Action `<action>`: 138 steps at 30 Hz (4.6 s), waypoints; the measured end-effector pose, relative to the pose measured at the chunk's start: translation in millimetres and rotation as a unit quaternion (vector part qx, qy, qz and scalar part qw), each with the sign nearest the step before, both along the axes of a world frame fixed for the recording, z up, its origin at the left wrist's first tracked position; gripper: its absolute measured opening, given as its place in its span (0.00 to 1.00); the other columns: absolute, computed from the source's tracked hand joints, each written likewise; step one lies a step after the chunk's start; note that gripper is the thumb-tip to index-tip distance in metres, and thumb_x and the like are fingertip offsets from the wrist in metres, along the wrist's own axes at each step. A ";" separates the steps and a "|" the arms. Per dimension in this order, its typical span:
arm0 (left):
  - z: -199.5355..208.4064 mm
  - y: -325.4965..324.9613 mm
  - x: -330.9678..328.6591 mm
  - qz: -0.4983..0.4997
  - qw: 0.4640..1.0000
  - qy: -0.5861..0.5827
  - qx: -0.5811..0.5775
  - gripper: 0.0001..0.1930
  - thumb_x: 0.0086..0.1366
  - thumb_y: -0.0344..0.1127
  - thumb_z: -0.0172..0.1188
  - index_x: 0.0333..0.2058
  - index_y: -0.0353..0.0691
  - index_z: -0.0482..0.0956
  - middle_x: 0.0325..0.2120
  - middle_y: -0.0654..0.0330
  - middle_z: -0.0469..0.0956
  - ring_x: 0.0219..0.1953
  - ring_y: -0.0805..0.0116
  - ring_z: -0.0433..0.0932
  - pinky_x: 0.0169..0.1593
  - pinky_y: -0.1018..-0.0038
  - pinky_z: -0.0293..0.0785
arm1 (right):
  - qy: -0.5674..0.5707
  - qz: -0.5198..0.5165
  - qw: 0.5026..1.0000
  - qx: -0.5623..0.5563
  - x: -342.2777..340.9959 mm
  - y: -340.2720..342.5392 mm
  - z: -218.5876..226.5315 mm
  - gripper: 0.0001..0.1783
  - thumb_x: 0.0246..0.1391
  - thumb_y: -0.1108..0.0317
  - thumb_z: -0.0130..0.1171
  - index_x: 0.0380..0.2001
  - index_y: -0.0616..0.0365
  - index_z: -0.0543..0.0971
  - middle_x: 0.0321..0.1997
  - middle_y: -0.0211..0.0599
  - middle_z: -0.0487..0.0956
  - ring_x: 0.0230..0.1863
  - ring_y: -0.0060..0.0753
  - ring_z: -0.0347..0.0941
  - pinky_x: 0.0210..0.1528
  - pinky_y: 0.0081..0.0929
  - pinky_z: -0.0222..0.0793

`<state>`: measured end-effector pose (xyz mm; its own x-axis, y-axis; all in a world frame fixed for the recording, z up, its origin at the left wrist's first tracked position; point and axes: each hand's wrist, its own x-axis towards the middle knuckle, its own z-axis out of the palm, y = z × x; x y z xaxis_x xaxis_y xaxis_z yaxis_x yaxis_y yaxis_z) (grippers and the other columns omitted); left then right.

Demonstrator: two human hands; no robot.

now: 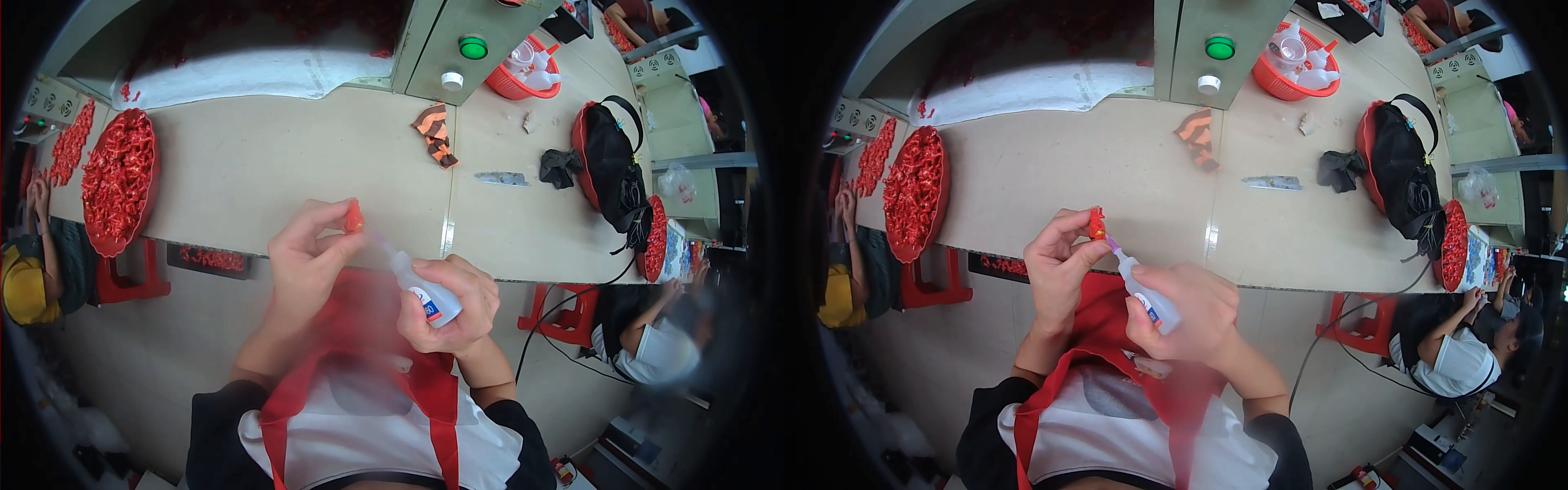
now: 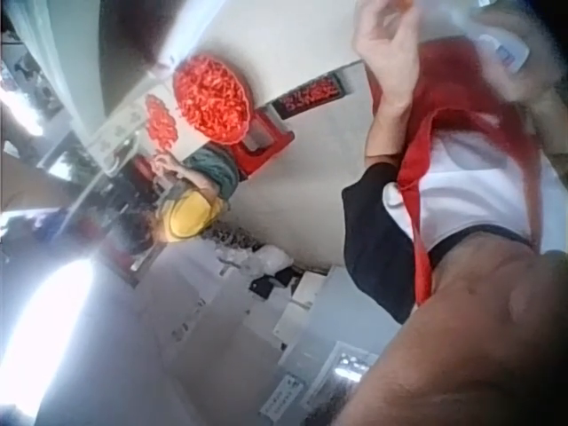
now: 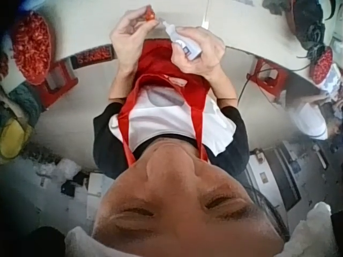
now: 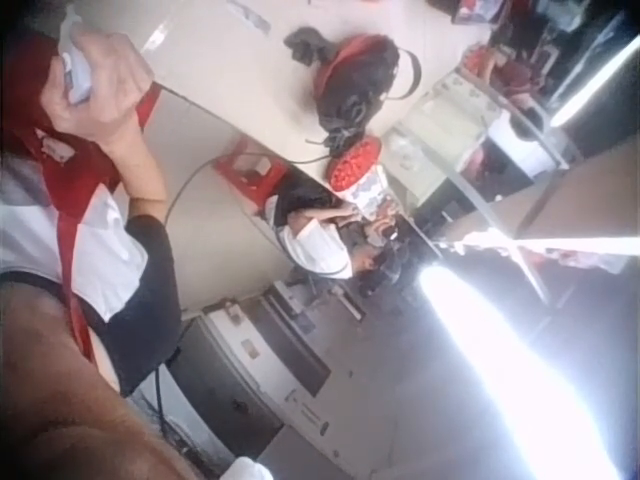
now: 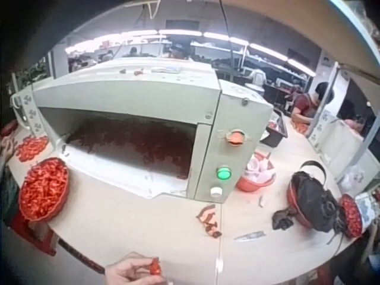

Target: The person applies glue from a bottle to small red plastic components, then assembles them into larger toy parts by hand.

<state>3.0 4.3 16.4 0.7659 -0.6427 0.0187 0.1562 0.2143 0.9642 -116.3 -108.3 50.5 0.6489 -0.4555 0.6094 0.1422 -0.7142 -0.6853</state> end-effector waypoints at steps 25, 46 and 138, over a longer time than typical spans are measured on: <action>-3.5 -1.6 1.1 -0.007 1.000 0.025 0.006 0.15 0.51 0.17 0.59 0.41 0.29 0.75 0.33 0.59 0.74 0.37 0.71 0.74 0.40 0.76 0.74 | -0.006 0.007 0.999 0.033 1.6 -1.3 -0.9 0.15 0.28 0.75 0.61 0.28 0.61 0.76 0.22 0.36 0.77 0.16 0.30 0.71 0.19 0.20 0.67; -2.7 -2.2 4.8 0.017 1.000 0.017 -0.007 0.15 0.51 0.15 0.58 0.40 0.30 0.75 0.37 0.59 0.72 0.40 0.72 0.74 0.42 0.78 0.74 | -0.010 0.019 0.999 -0.030 10.2 -7.4 -4.6 0.15 0.35 0.72 0.58 0.31 0.68 0.74 0.22 0.38 0.75 0.18 0.28 0.72 0.23 0.18 0.67; 11.6 4.2 -14.1 -0.029 0.985 -0.147 0.082 0.19 0.48 0.15 0.61 0.42 0.30 0.74 0.39 0.56 0.67 0.39 0.68 0.75 0.45 0.75 0.77 | 0.159 0.240 0.857 0.427 14.9 -43.1 -18.0 0.08 0.40 0.79 0.65 0.25 0.63 0.76 0.33 0.33 0.74 0.34 0.21 0.70 0.36 0.19 0.68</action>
